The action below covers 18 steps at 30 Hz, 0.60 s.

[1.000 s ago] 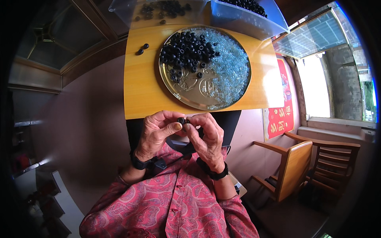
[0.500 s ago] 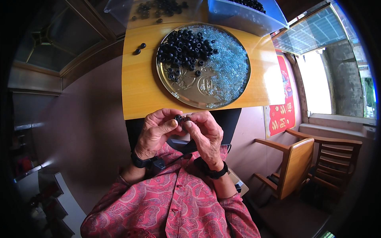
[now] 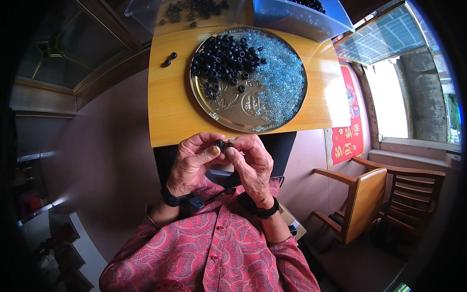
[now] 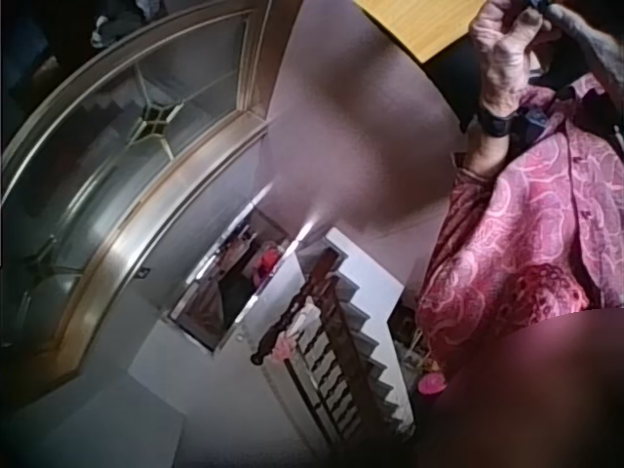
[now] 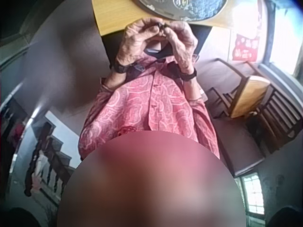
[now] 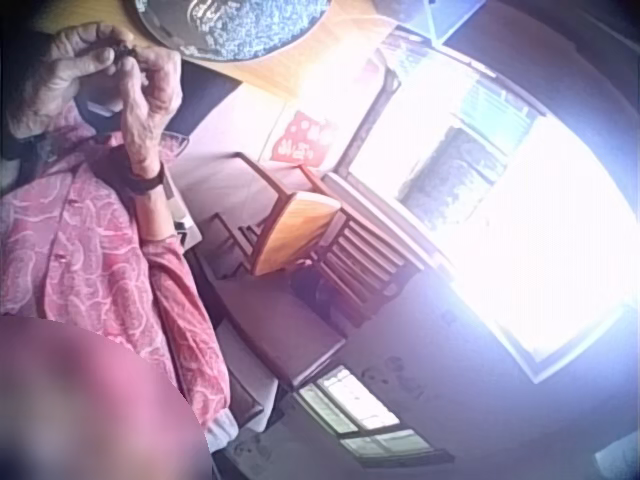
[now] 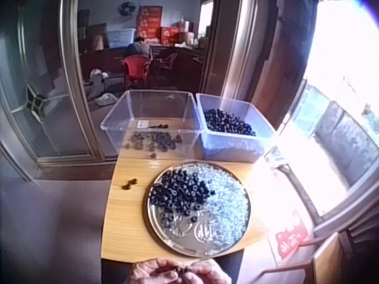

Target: Removing flash and inspecting small black rubber or plastic rings at a table.

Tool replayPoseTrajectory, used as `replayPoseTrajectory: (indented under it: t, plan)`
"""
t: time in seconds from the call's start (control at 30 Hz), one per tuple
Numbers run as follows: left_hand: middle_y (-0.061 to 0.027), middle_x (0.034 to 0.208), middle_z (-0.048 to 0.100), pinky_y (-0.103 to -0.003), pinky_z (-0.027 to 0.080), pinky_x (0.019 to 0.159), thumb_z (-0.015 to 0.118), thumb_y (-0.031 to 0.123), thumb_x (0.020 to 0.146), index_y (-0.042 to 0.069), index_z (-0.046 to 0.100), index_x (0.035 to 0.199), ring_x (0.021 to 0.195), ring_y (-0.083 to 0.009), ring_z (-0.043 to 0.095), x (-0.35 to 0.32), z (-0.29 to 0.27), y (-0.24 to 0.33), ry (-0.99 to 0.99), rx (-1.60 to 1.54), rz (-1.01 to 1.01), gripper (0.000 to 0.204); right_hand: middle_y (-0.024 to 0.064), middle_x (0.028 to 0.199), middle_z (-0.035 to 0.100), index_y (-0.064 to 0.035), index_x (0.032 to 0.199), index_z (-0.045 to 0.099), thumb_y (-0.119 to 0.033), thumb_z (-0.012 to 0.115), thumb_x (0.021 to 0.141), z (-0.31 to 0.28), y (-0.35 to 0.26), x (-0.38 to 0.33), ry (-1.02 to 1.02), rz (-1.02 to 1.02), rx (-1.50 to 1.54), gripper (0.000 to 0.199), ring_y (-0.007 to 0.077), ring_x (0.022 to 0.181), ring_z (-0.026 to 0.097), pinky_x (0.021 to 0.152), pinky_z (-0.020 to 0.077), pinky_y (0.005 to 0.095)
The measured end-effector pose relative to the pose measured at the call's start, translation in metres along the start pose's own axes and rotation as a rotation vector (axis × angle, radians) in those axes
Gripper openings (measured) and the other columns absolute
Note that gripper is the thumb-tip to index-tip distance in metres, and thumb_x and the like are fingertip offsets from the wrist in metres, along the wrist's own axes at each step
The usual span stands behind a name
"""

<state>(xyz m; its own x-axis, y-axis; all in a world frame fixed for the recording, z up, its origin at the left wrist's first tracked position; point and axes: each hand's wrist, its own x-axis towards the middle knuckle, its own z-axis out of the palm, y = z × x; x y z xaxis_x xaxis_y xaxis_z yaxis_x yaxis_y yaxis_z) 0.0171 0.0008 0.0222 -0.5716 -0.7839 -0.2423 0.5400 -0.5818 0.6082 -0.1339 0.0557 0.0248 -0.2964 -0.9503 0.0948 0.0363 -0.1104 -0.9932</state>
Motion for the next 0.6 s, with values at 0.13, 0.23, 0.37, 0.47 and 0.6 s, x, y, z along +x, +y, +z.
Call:
replayPoseTrajectory:
  t: [0.13, 0.23, 0.37, 0.47, 0.6]
  plan:
    - [-0.0092, 0.103, 0.068, -0.033, 0.059, 0.084, 0.067, 0.007, 0.09, 0.0, 0.061, 0.116, 0.085, -0.0142, 0.067, 0.0011, -0.0009, -0.0009, -0.003, 0.032, 0.02, 0.027, 0.0045, 0.095, 0.058, 0.0024, 0.1, 0.065, 0.002, 0.068, 0.087, 0.0015, -0.0052, 0.0007, 0.015, 0.026, 0.011, 0.013, 0.009, 0.083, 0.057, 0.069, 0.0452, 0.0212]
    - [-0.0107, 0.102, 0.068, -0.033, 0.061, 0.083, 0.065, 0.0, 0.09, -0.002, 0.061, 0.114, 0.091, -0.0183, 0.069, 0.0018, -0.0008, -0.0015, -0.007, 0.008, 0.019, 0.024, 0.005, 0.095, 0.058, 0.0024, 0.1, 0.065, 0.003, 0.068, 0.087, 0.0013, -0.0044, 0.0006, 0.02, 0.024, 0.019, 0.013, 0.0095, 0.084, 0.057, 0.07, 0.0455, 0.0219]
    - [-0.0107, 0.101, 0.068, -0.033, 0.061, 0.083, 0.064, 0.0, 0.091, -0.002, 0.061, 0.114, 0.09, -0.0184, 0.069, 0.0018, -0.0008, -0.003, -0.006, -0.012, 0.01, 0.024, 0.0058, 0.094, 0.058, 0.0027, 0.099, 0.065, 0.004, 0.068, 0.086, 0.0011, -0.0015, 0.001, 0.022, -0.018, -0.022, 0.013, 0.0109, 0.084, 0.057, 0.073, 0.0459, 0.0231]
    - [-0.011, 0.101, 0.068, -0.032, 0.061, 0.082, 0.064, 0.001, 0.091, -0.002, 0.062, 0.114, 0.089, -0.0187, 0.069, 0.0017, -0.0015, -0.0026, -0.003, -0.005, 0.007, 0.023, 0.0067, 0.094, 0.059, 0.0026, 0.098, 0.065, 0.004, 0.069, 0.085, 0.001, -0.0044, 0.0022, 0.008, -0.051, -0.086, 0.014, 0.0123, 0.084, 0.057, 0.073, 0.046, 0.0243]
    - [-0.0132, 0.105, 0.068, -0.035, 0.06, 0.083, 0.066, 0.007, 0.091, -0.001, 0.061, 0.116, 0.091, -0.0184, 0.069, 0.001, -0.0046, -0.0038, -0.014, 0.031, -0.001, 0.027, 0.0072, 0.093, 0.059, 0.0024, 0.097, 0.065, 0.003, 0.07, 0.084, 0.0004, -0.0025, 0.0015, 0.009, -0.058, -0.116, 0.014, 0.0131, 0.084, 0.057, 0.073, 0.0461, 0.025]
